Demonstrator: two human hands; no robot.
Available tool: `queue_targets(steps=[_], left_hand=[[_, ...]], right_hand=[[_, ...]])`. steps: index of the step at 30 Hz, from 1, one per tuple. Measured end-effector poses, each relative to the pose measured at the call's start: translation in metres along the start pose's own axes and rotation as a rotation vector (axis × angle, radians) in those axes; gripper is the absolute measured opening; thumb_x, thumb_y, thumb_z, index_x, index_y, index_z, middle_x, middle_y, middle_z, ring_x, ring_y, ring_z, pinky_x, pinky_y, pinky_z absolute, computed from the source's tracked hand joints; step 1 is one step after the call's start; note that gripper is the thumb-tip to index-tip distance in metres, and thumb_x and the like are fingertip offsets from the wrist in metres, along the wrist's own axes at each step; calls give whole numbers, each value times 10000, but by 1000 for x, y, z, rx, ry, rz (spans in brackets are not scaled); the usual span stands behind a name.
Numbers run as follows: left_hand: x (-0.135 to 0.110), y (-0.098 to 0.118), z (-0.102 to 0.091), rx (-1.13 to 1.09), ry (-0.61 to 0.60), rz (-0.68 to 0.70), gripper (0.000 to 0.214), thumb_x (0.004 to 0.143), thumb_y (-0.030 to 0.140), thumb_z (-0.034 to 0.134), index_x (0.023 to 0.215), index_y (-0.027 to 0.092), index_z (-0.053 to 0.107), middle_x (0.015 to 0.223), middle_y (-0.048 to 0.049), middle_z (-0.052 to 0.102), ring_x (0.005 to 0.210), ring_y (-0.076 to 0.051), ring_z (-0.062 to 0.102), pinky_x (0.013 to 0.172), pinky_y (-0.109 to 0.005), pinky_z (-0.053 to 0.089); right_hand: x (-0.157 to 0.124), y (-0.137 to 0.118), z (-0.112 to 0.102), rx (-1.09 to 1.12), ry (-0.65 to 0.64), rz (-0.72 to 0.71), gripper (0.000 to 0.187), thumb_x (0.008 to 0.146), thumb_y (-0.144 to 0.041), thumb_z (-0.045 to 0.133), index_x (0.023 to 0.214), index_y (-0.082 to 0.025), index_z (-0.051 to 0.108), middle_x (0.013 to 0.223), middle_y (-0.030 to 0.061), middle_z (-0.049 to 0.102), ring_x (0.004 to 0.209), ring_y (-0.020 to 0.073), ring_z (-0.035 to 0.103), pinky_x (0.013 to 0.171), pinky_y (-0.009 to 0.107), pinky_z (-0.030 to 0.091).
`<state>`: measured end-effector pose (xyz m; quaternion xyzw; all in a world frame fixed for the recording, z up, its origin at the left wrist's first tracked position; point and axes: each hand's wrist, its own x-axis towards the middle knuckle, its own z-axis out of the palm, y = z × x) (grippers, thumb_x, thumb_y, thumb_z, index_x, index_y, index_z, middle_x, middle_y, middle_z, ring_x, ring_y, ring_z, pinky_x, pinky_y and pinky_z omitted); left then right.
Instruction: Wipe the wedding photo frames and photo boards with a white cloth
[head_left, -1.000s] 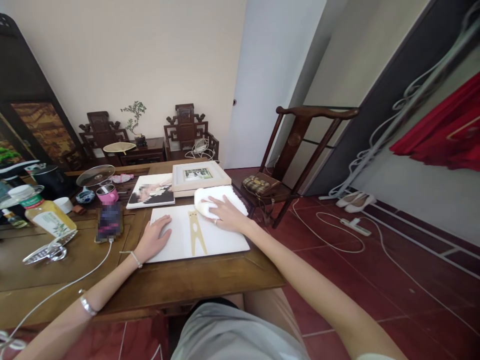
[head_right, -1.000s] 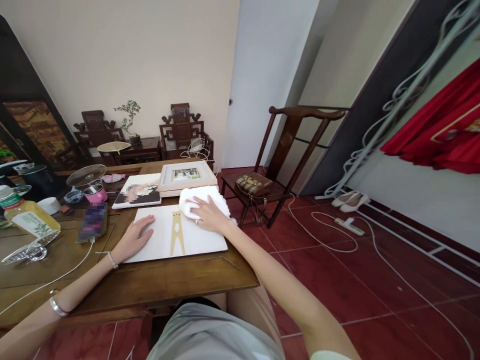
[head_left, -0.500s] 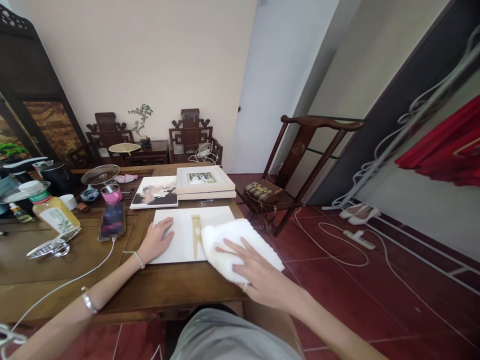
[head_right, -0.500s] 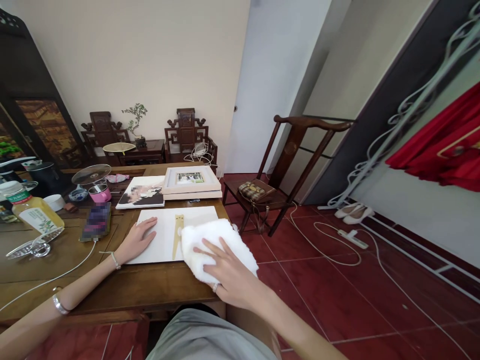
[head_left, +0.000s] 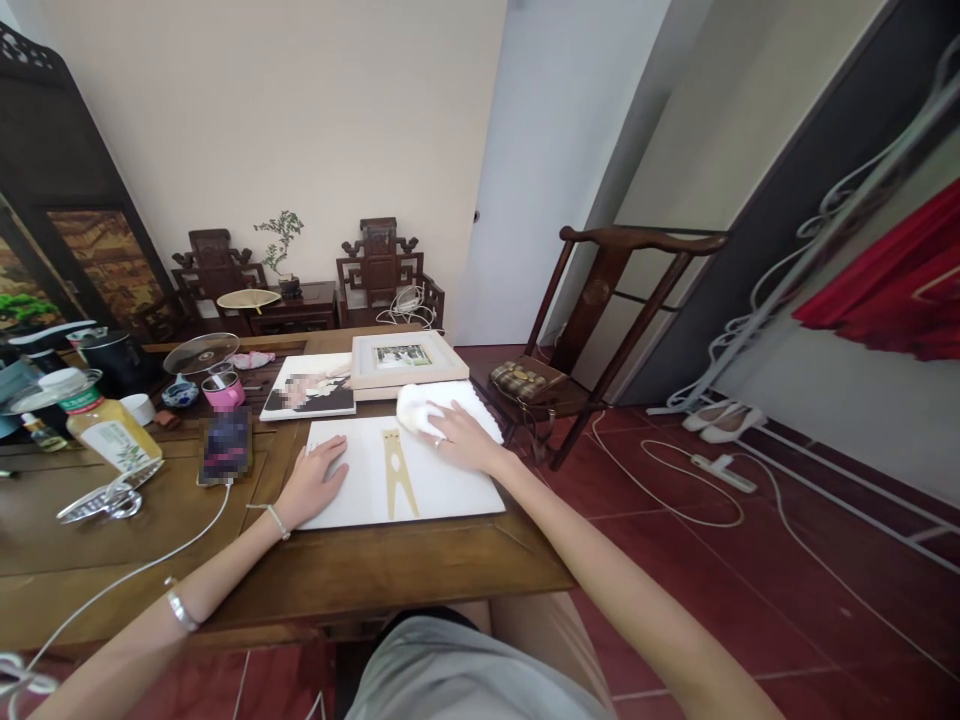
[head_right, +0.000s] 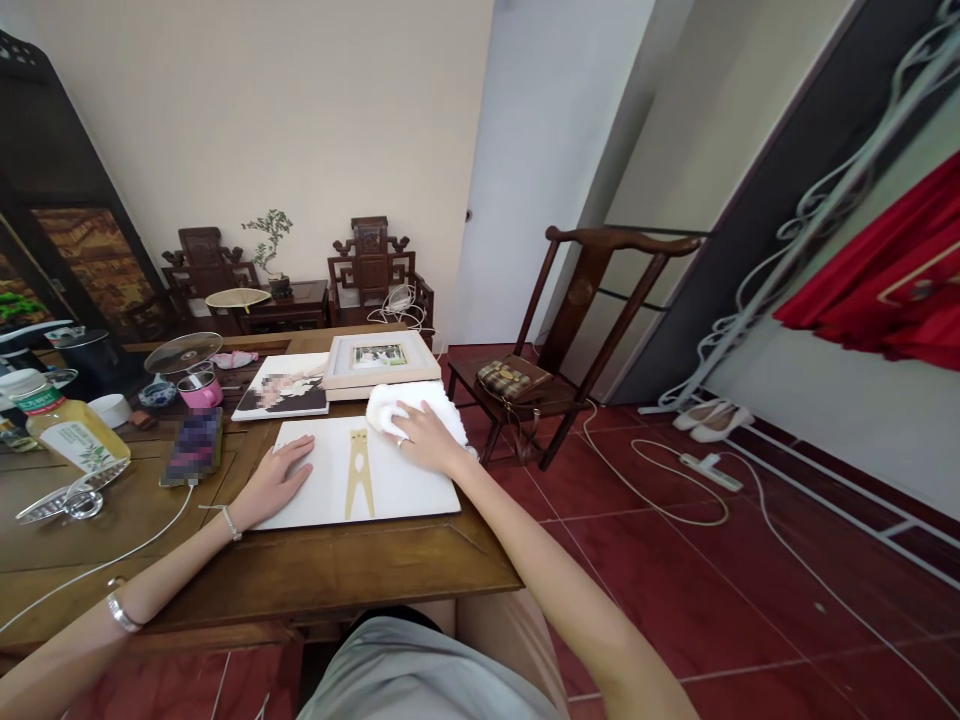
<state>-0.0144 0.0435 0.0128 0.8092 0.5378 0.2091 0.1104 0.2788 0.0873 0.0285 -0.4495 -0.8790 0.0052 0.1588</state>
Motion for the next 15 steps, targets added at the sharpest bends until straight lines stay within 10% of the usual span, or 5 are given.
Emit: queue_targets(steps=[15], left_hand=[[-1, 4, -1, 29, 3, -1, 437, 903, 337, 396, 1289, 197, 545, 1418, -92, 476, 1325, -271, 413, 1133, -548, 189]], right_hand=[[-105, -76, -32, 162, -103, -43, 227, 921, -236, 434, 943, -181, 654, 1259, 160, 592, 1365, 252, 331, 1135, 512, 200]])
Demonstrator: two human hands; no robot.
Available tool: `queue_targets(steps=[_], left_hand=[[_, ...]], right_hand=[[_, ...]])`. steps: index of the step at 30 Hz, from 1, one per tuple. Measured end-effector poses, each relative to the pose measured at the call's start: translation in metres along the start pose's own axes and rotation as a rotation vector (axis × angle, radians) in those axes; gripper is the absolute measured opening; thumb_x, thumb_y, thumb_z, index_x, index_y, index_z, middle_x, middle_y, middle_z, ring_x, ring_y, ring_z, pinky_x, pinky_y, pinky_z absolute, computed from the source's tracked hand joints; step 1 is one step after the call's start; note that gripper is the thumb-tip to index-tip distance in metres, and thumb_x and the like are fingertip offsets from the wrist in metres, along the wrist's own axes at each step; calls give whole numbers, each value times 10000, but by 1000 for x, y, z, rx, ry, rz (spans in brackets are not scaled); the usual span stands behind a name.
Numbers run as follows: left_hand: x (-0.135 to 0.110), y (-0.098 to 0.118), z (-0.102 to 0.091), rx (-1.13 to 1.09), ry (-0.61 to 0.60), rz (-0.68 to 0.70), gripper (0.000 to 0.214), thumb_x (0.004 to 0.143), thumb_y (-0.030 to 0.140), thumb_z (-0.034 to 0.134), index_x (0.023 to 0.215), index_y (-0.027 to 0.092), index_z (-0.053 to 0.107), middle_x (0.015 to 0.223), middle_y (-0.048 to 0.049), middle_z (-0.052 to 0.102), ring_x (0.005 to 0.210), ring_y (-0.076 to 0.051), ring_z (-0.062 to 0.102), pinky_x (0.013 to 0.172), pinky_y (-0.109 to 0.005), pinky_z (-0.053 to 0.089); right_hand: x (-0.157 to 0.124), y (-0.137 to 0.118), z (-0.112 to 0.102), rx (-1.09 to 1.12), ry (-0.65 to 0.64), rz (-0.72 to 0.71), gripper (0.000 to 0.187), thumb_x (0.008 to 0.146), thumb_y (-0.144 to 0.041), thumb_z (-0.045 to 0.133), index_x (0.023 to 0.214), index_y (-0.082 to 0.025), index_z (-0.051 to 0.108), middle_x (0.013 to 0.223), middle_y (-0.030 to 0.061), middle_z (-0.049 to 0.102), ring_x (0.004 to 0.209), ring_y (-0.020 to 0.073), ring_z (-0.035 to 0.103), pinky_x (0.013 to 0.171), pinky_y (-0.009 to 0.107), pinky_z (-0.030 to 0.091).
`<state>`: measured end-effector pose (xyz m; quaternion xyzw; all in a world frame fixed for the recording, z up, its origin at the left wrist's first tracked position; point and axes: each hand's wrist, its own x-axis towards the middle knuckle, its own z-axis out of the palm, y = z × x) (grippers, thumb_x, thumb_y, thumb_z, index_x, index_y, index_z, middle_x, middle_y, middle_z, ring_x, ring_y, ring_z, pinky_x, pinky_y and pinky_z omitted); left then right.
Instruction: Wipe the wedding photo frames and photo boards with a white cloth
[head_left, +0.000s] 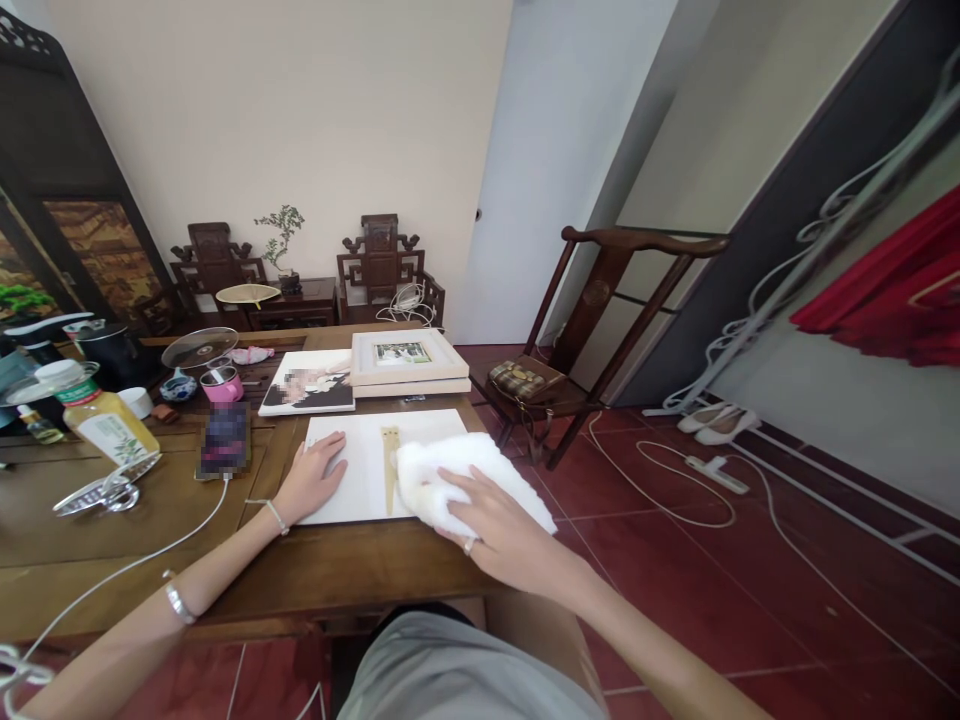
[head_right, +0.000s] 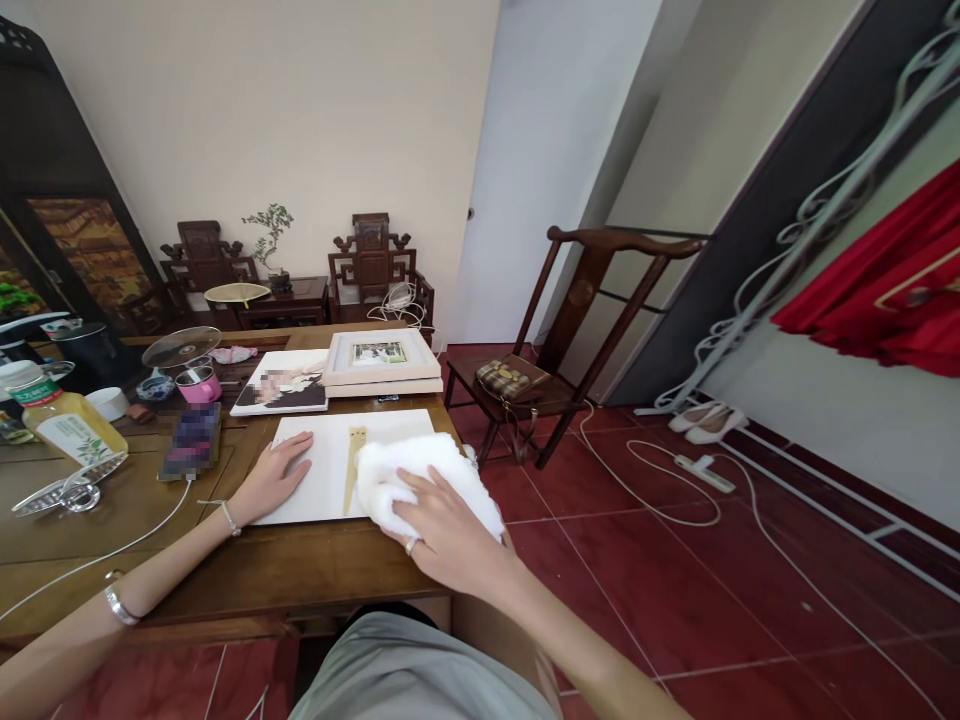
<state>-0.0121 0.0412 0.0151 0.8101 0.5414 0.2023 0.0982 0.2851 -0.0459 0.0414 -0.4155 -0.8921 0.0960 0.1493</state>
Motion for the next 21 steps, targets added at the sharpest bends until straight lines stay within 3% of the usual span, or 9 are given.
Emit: queue_targets(steps=[6, 11, 15, 21], left_hand=[[0, -1, 0, 0, -12, 5, 435, 906, 339, 396, 1296, 210, 539, 1427, -84, 466, 1333, -270, 401, 1137, -545, 179], [2, -5, 3, 12, -21, 9, 450, 912, 347, 382, 1310, 192, 525, 1431, -90, 460, 1336, -267, 395, 1131, -551, 192], [2, -5, 4, 15, -20, 6, 460, 911, 348, 382, 1324, 191, 511, 1429, -94, 462, 1333, -271, 397, 1127, -558, 194], [1, 2, -1, 17, -26, -3, 464, 903, 327, 379, 1317, 168, 518, 1423, -103, 466, 1325, -286, 408, 1113, -586, 204]], right_hand=[[78, 23, 19, 11, 70, 136, 354, 968, -329, 330, 1108, -127, 585, 1322, 195, 528, 1388, 330, 247, 1081, 617, 168], [129, 22, 29, 27, 98, 250, 369, 964, -286, 309, 1191, -121, 549, 1332, 173, 526, 1381, 359, 238, 1062, 648, 125], [121, 10, 31, -19, 77, 96, 300, 897, -189, 402, 1116, -142, 603, 1338, 156, 530, 1389, 338, 217, 1063, 639, 133], [51, -24, 22, 25, 12, -118, 323, 747, -65, 474, 1001, -175, 640, 1459, 90, 412, 1410, 306, 181, 1092, 630, 112]])
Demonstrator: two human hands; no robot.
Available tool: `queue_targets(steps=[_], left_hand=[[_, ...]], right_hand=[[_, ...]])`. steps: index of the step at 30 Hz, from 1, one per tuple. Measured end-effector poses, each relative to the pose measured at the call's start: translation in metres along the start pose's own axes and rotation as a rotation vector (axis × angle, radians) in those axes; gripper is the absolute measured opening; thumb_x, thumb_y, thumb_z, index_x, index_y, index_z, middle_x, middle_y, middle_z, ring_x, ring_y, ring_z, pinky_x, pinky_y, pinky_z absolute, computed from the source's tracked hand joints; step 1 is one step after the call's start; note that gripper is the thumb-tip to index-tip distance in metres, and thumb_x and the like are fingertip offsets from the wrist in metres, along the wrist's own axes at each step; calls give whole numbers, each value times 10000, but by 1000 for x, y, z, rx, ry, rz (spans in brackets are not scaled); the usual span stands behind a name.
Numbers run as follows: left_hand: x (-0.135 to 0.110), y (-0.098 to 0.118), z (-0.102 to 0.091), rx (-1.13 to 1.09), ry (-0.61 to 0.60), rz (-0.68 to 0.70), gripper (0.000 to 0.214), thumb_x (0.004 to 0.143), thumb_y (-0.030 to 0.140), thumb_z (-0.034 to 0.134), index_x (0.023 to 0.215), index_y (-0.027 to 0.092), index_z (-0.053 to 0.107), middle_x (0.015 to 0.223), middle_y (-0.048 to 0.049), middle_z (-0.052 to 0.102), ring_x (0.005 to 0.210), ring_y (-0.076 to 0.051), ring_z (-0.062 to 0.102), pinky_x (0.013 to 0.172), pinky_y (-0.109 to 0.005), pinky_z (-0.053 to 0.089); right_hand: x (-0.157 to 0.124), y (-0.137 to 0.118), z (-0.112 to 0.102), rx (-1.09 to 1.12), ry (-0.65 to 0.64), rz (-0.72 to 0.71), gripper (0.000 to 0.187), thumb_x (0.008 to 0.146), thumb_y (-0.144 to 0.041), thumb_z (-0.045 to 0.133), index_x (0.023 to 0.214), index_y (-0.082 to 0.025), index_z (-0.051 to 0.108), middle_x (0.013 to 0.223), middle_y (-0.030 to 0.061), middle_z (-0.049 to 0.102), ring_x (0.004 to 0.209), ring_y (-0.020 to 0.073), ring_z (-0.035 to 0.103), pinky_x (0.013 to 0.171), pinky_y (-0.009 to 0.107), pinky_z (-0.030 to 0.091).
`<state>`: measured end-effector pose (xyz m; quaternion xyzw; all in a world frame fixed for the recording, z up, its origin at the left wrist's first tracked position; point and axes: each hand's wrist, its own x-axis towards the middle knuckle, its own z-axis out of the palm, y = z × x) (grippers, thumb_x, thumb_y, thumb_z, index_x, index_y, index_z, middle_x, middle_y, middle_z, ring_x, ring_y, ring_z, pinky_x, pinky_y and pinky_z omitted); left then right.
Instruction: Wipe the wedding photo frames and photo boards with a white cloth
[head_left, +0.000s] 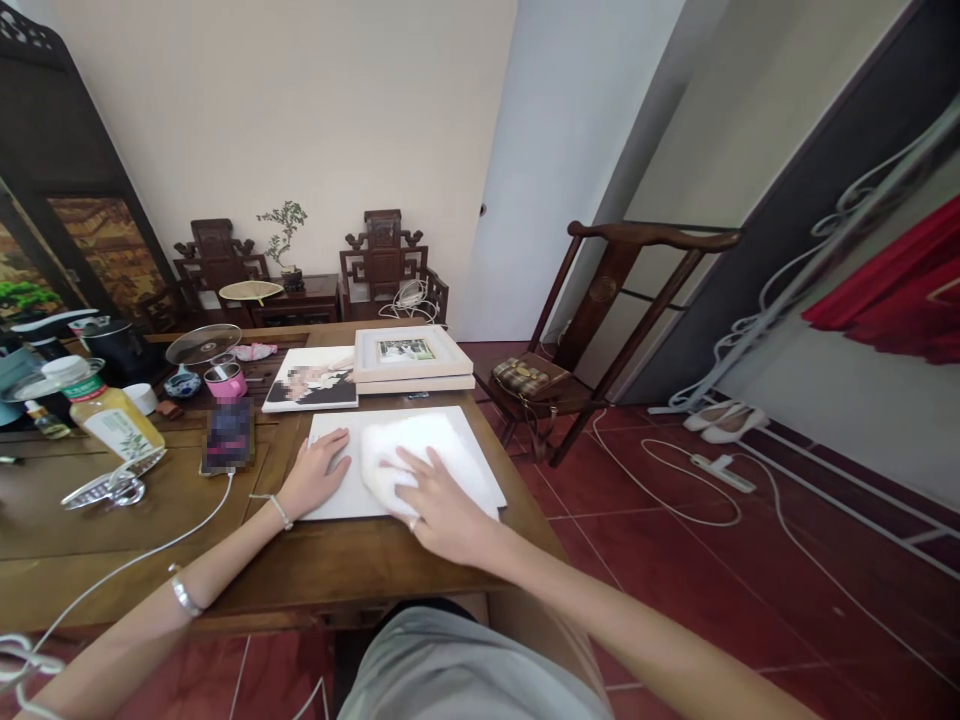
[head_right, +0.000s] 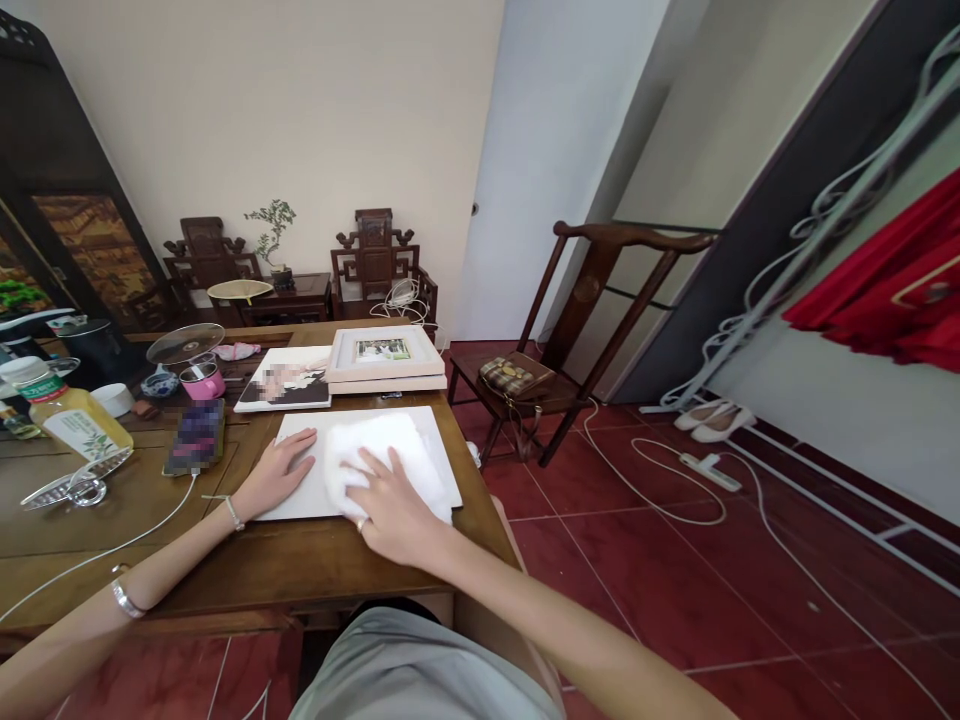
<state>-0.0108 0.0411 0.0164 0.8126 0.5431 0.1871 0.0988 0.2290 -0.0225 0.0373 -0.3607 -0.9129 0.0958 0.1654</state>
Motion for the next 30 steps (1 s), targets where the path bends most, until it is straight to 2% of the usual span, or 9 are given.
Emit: queue_targets(steps=[4, 7, 11, 15, 17, 19, 23, 26, 30], left_hand=[[0, 4, -3, -3, -4, -6, 466, 898, 321, 381, 1313, 162, 522, 1425, -109, 463, 1315, -295, 418, 1105, -600, 206], [0, 4, -3, -2, -2, -6, 467, 898, 323, 381, 1314, 164, 522, 1425, -108, 463, 1314, -293, 421, 1107, -594, 208], [0, 1, -1, -6, 5, 6, 466, 899, 330, 388, 1313, 166, 526, 1419, -104, 472, 1318, -279, 418, 1117, -555, 223], [0, -1, -1, -13, 0, 9, 464, 902, 342, 390, 1314, 177, 525, 1425, -95, 467, 1324, -275, 412, 1120, -548, 222], [0, -2, -1, -20, 1, 6, 460, 905, 350, 388, 1309, 183, 530, 1425, -95, 467, 1325, -275, 411, 1121, -549, 218], [1, -3, -1, -30, 4, 3, 458, 912, 356, 377, 1307, 186, 533, 1422, -95, 470, 1326, -274, 411, 1123, -547, 214], [1, -4, 0, -47, 15, 10, 457, 919, 358, 365, 1307, 188, 535, 1414, -88, 482, 1320, -266, 421, 1130, -518, 221], [2, -3, 0, -53, 29, 14, 460, 917, 356, 365, 1306, 182, 538, 1403, -89, 496, 1309, -258, 438, 1126, -478, 256], [1, -1, -2, -52, 25, 10, 453, 906, 327, 364, 1290, 174, 552, 1399, -92, 499, 1308, -263, 438, 1121, -498, 258]], right_hand=[[-37, -25, -11, 64, -82, -87, 277, 730, -74, 493, 939, -181, 640, 1460, 77, 412, 1423, 282, 153, 1118, 604, 88], [-37, -23, -13, 70, -86, -89, 241, 788, -100, 489, 962, -170, 640, 1442, 112, 431, 1416, 269, 191, 1125, 587, 85], [8, 13, -7, 58, -12, 16, 253, 902, -203, 448, 1076, -139, 621, 1362, 187, 499, 1388, 290, 264, 1102, 601, 133], [69, 53, -1, 63, 54, 165, 332, 959, -309, 368, 1157, -160, 589, 1360, 158, 508, 1325, 302, 362, 1083, 578, 199], [89, 62, 0, 29, 76, 214, 340, 957, -291, 352, 1171, -171, 587, 1362, 150, 507, 1295, 313, 393, 1068, 580, 213], [98, 63, 3, 3, 85, 229, 333, 939, -250, 361, 1161, -166, 596, 1350, 163, 514, 1302, 326, 375, 1053, 600, 206], [83, 45, 7, -65, 41, 145, 330, 842, -139, 435, 1110, -173, 623, 1320, 159, 542, 1362, 322, 270, 1047, 630, 167], [52, 20, 2, -91, -22, 30, 384, 759, -80, 462, 1090, -183, 629, 1359, 134, 513, 1371, 312, 256, 1055, 630, 169], [7, -16, -17, -22, -116, -76, 356, 722, -62, 474, 1014, -165, 648, 1322, 144, 542, 1369, 296, 281, 1078, 593, 199]])
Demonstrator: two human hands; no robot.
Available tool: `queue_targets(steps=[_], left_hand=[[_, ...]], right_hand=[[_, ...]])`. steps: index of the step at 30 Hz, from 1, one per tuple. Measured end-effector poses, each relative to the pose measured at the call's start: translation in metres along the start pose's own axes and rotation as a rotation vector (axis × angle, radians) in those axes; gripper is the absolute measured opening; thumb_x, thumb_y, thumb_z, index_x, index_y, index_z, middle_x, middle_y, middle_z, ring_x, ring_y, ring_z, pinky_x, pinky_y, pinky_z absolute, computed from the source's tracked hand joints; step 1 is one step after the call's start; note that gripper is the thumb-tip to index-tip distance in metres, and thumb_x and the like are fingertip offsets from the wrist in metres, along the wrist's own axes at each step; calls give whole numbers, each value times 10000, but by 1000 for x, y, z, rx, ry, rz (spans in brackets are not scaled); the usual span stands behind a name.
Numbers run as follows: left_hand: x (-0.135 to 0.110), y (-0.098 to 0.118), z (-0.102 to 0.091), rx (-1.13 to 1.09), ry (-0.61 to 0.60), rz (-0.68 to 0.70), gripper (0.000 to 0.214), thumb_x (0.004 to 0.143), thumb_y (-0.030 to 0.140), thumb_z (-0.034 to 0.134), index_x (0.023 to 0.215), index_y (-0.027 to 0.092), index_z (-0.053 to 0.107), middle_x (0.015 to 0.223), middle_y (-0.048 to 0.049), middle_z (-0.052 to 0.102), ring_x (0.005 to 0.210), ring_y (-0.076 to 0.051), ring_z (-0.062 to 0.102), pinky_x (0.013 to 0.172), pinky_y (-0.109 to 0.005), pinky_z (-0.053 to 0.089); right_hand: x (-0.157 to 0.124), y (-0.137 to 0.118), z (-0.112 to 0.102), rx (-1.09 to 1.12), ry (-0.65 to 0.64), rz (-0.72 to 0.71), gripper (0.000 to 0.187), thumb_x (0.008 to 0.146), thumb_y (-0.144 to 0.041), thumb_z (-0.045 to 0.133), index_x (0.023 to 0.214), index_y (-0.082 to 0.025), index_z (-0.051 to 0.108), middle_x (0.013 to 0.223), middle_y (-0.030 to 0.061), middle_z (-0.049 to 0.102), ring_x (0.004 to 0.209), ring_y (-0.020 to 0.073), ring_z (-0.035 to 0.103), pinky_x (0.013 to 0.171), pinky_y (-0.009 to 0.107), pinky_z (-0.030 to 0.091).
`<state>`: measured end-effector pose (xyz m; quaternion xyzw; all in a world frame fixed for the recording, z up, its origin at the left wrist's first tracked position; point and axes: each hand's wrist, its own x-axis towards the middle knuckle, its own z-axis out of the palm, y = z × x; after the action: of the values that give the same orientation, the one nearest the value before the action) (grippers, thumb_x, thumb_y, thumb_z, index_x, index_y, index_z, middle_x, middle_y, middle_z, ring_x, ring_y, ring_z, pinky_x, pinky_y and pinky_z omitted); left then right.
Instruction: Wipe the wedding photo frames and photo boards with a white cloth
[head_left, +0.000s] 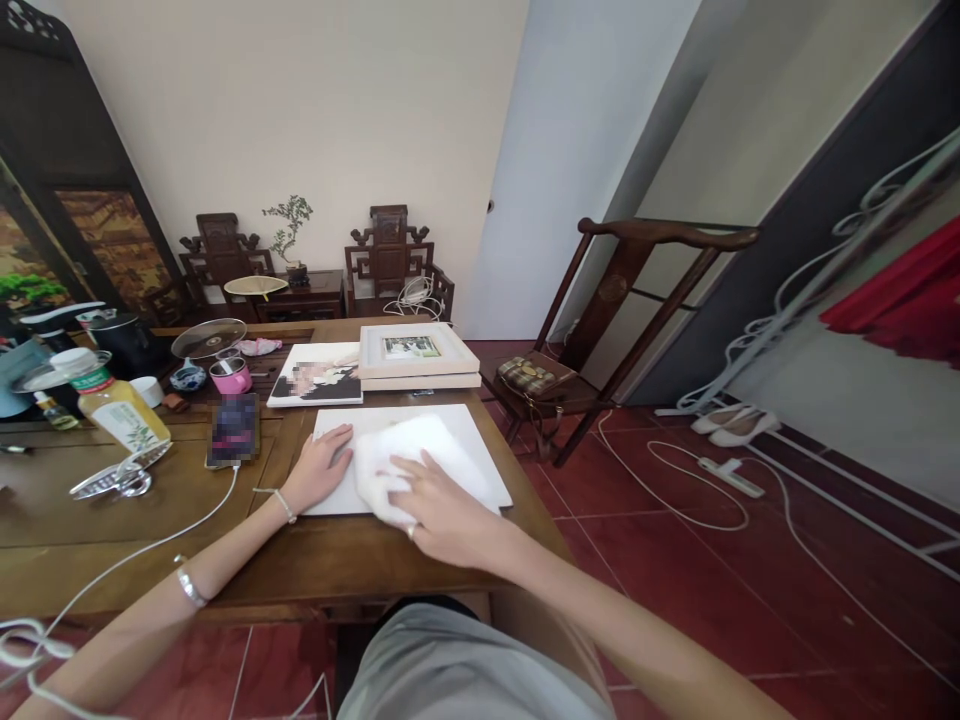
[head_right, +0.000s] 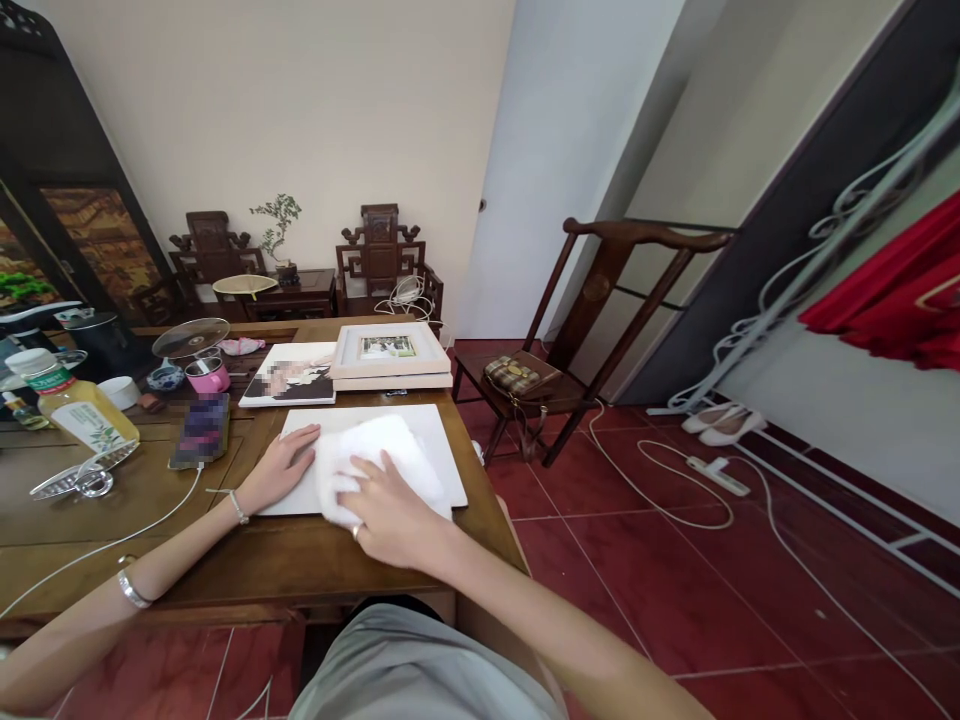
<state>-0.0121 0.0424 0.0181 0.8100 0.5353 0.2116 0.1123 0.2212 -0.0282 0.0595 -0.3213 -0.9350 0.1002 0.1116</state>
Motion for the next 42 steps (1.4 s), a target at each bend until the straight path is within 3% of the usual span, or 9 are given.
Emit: queue_targets(steps=[6, 13, 17, 22, 27, 30, 33, 37, 42], left_hand=[[-1, -1, 1, -3, 0, -1, 451, 905, 328, 372, 1292, 177, 546, 1408, -95, 488, 1310, -267, 433, 1119, -530, 234], [0, 1, 3, -108, 46, -30, 472, 957, 390, 272, 1258, 196, 579, 1377, -67, 528, 1306, -229, 444, 1135, -461, 238], [1, 3, -3, -292, 189, -70, 549, 958, 444, 247, 1315, 128, 518, 1390, -88, 511, 1300, -206, 453, 1123, -374, 286], [1, 5, -10, -452, 325, -156, 591, 957, 465, 227, 1337, 96, 489, 1406, -98, 491, 1316, -202, 432, 1124, -337, 286], [-1, 8, -14, -464, 393, -191, 557, 967, 449, 201, 1326, 153, 507, 1411, -63, 489, 1323, -190, 424, 1132, -367, 279], [-1, 8, -11, -424, 362, -161, 535, 956, 451, 249, 1292, 156, 543, 1389, -64, 514, 1311, -186, 441, 1133, -358, 281], [1, 3, -3, -317, 250, -87, 515, 940, 434, 301, 1274, 140, 560, 1408, -90, 487, 1334, -199, 411, 1139, -371, 270], [2, -4, 5, -148, 79, -66, 490, 942, 355, 286, 1333, 148, 496, 1465, -111, 399, 1391, -240, 304, 1130, -491, 238], [-1, -4, 6, -37, -3, -42, 453, 952, 319, 284, 1345, 200, 477, 1473, -104, 391, 1394, -253, 293, 1128, -555, 175]], right_hand=[[-20, -14, -9, 109, 2, -40, 219, 817, -158, 509, 964, -178, 670, 1222, 142, 601, 1358, 258, 321, 1126, 457, 232], [56, 32, 14, 54, 105, 243, 357, 868, -156, 437, 1196, -172, 580, 1399, 139, 457, 1394, 365, 169, 1061, 662, 160], [92, 34, 23, -57, 115, 341, 346, 860, -205, 466, 1189, -173, 568, 1464, 154, 360, 1386, 389, 156, 1026, 708, 128], [104, 16, 27, -125, 52, 102, 371, 831, -192, 488, 1189, -139, 570, 1446, 173, 391, 1377, 400, 193, 1031, 699, 147], [69, -13, 11, -86, -65, -122, 303, 793, -134, 497, 1067, -155, 623, 1294, 168, 552, 1338, 370, 309, 1010, 641, 277], [40, -17, -4, -13, -126, -182, 242, 782, -98, 502, 975, -145, 641, 1088, 158, 654, 1286, 340, 404, 999, 555, 345], [29, -2, -15, 62, -136, -102, 191, 865, -170, 464, 941, -159, 638, 1017, 135, 673, 1141, 305, 540, 923, 439, 429], [41, 32, -18, 151, -90, 77, 318, 934, -397, 411, 946, -164, 626, 972, 133, 683, 941, 297, 614, 801, 384, 465], [71, 61, -11, 247, 120, 308, 323, 946, -410, 396, 984, -189, 629, 1060, 100, 681, 991, 280, 613, 849, 348, 440]])
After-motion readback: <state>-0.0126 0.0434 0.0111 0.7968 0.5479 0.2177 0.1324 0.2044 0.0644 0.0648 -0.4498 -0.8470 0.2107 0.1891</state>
